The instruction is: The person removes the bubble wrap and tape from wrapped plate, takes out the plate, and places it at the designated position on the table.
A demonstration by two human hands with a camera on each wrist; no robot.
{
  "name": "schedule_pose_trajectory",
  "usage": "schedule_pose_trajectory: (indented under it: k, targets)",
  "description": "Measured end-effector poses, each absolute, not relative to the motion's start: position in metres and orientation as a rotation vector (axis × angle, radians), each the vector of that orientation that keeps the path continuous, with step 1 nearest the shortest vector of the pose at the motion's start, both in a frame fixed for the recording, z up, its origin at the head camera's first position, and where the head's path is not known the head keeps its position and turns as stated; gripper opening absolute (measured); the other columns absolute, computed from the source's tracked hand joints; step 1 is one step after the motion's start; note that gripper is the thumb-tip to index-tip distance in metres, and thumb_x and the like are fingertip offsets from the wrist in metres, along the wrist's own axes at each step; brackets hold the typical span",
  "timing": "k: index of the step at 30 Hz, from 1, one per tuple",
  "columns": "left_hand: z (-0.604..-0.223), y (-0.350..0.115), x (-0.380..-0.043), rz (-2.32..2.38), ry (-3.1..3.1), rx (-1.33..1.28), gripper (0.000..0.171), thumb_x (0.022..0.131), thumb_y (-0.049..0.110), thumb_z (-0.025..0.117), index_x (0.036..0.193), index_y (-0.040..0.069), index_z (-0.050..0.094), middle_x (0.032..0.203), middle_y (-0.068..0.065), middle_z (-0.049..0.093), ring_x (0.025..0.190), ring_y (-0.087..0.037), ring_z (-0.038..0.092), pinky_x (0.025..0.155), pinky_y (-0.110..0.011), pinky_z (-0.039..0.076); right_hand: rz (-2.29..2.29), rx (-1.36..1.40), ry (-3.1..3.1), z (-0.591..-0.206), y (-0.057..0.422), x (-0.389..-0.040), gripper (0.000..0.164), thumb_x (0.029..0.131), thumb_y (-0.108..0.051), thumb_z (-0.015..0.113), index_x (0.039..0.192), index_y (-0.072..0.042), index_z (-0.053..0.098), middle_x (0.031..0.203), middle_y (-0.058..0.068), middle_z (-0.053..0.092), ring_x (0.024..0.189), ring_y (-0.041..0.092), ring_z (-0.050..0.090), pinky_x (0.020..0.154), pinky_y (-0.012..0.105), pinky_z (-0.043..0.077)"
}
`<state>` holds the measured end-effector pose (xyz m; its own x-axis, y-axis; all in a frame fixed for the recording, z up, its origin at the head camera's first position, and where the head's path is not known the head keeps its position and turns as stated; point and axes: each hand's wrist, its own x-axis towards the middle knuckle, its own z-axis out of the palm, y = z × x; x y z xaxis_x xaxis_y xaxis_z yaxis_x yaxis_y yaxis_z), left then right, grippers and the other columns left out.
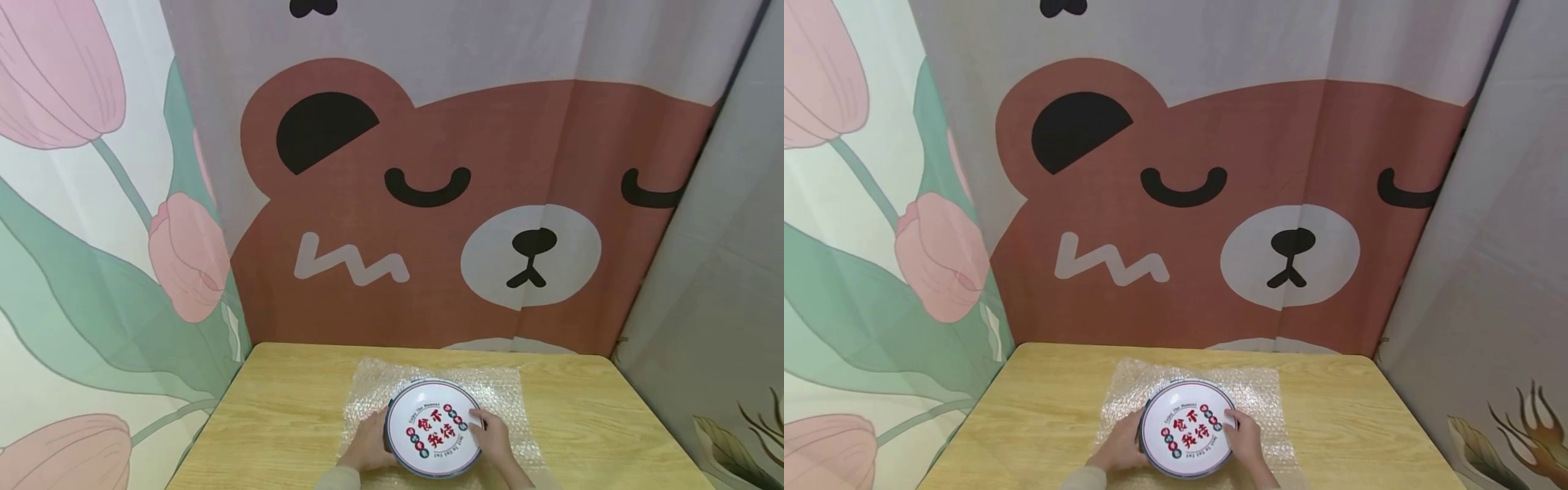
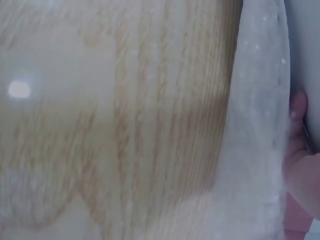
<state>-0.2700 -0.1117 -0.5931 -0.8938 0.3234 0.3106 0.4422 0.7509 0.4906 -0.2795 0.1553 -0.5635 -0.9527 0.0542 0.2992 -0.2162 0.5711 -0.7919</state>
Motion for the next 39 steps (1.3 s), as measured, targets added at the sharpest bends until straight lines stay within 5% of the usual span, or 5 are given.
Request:
schedule_pose_trajectory:
  k: [23, 30, 39]
  targets:
    - [-0.5937, -0.1126, -0.2678, -0.961, -2.794, -0.549, 0.102, 0.052, 0.042, 0.078, 0.130, -0.008, 0.035, 0.124, -0.027, 0.045, 0.116, -0.047, 0.036, 0.096, -0.057, 0.025, 1.582, -0.054, -2.379, -0.5662, 0.1563, -0.2788, 0.031, 0.072, 0.008, 0.060, 0.101, 0.015, 0.058, 0.107, 0.030, 0.055, 0.107, 0.041, 0.048, 0.086, 0.038, 0.042]
    - [-0.5951, -0.1129, -0.2672, -0.958, -2.771, -0.537, 0.106, 0.051, 0.049, 0.079, 0.130, -0.007, 0.036, 0.124, -0.027, 0.044, 0.117, -0.045, 0.036, 0.097, -0.056, 0.025, 1.619, -0.114, -2.357, -0.5690, 0.1586, -0.2802, 0.031, 0.073, 0.006, 0.059, 0.102, 0.013, 0.059, 0.107, 0.027, 0.057, 0.103, 0.037, 0.052, 0.077, 0.024, 0.048]
    - [-0.5963, -0.1111, -0.2676, -0.975, -2.753, -0.556, 0.109, 0.052, 0.055, 0.077, 0.133, -0.004, 0.032, 0.127, -0.026, 0.043, 0.117, -0.047, 0.034, 0.096, -0.059, 0.022, 1.663, -0.193, -2.352, -0.5713, 0.1646, -0.2802, 0.032, 0.075, 0.004, 0.058, 0.106, 0.011, 0.057, 0.113, 0.027, 0.053, 0.109, 0.040, 0.047, 0.086, 0.035, 0.043]
